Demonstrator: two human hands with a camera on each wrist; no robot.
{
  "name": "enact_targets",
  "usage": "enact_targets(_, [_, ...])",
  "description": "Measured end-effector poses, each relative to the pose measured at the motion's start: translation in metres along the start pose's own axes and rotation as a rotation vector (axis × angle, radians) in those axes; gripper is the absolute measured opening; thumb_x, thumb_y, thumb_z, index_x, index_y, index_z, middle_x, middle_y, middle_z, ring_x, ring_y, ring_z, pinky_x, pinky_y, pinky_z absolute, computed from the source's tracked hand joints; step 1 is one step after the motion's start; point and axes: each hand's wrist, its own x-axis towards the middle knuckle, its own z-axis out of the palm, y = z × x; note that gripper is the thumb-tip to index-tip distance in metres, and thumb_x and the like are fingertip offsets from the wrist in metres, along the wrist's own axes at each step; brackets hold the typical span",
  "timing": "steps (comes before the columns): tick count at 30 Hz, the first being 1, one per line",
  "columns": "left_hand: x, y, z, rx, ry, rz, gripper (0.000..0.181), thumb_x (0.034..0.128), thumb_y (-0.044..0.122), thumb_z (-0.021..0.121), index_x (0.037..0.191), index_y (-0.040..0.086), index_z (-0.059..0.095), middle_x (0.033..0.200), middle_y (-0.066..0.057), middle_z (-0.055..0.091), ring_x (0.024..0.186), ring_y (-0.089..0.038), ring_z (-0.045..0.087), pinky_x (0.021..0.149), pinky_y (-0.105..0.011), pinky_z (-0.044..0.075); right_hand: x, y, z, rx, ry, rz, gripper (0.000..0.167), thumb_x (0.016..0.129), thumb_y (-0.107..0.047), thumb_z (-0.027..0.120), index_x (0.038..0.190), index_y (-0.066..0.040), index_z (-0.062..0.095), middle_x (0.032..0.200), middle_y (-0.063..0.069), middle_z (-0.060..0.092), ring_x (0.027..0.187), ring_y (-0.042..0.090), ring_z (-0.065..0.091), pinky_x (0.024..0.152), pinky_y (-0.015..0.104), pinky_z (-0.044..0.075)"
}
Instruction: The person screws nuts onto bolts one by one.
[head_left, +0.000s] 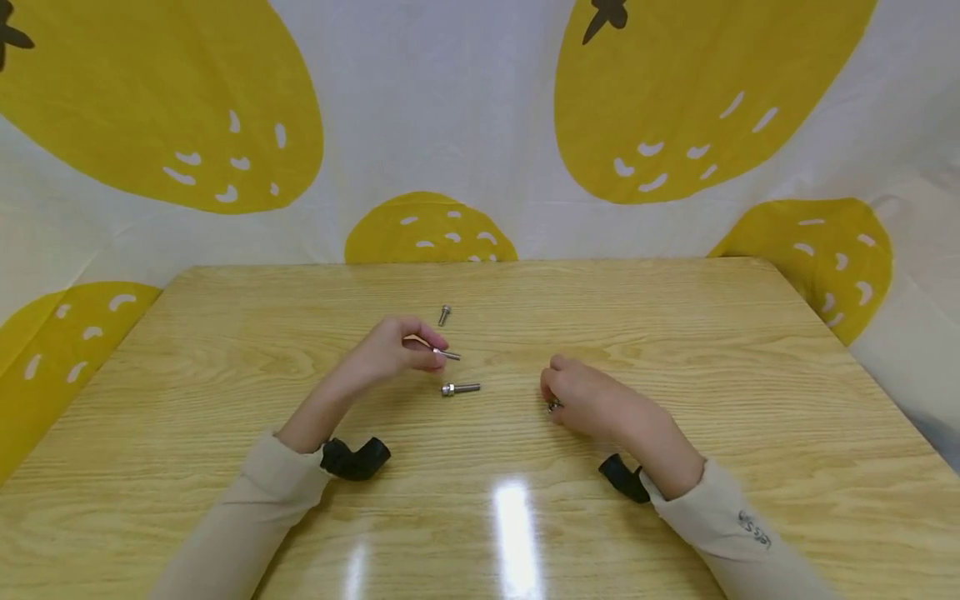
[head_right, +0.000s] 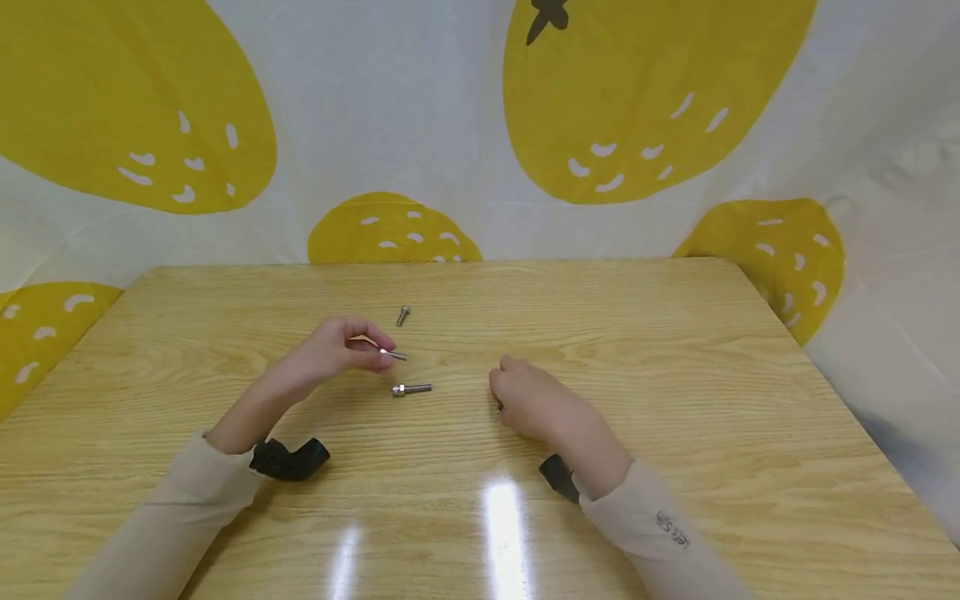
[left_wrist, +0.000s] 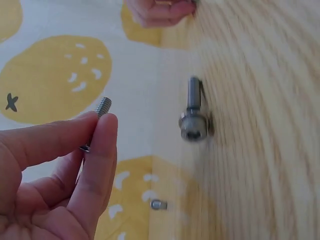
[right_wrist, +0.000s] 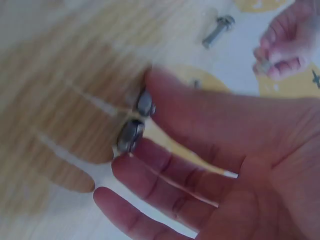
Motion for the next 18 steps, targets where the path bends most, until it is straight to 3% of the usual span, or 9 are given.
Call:
enact_targets(8, [-0.010,0.007,0.011,-0.096,-0.078,0.012,0.033,0.0852,0.005,0.066,0.112,-0.011,0.054,0.089,-0.006,0.071,0.095,-0.028,0.067,0.089,-0.033,0.050,-0.002,-0.007,0.007,-0.080,0.105,-0.045,0.009,0.089,0.006,0.055,0.085,-0.002,0.057,0.082,0.003,0.050,0.071,0.013,0.044,0.062,0.024,0.041])
enact_targets(18, [-0.016,0.018,0.024,-0.121,-0.051,0.026,0.032,0.0841,0.005,0.067,0.112,-0.009,0.058,0.095,-0.007,0.070,0.086,-0.013,0.068,0.085,-0.033,0.052,0.001,-0.004,0.009,-0.072,0.130,-0.049,0.011,0.087,0.005,0.052,0.088,-0.002,0.061,0.083,0.004,0.053,0.071,0.012,0.047,0.063,0.023,0.044])
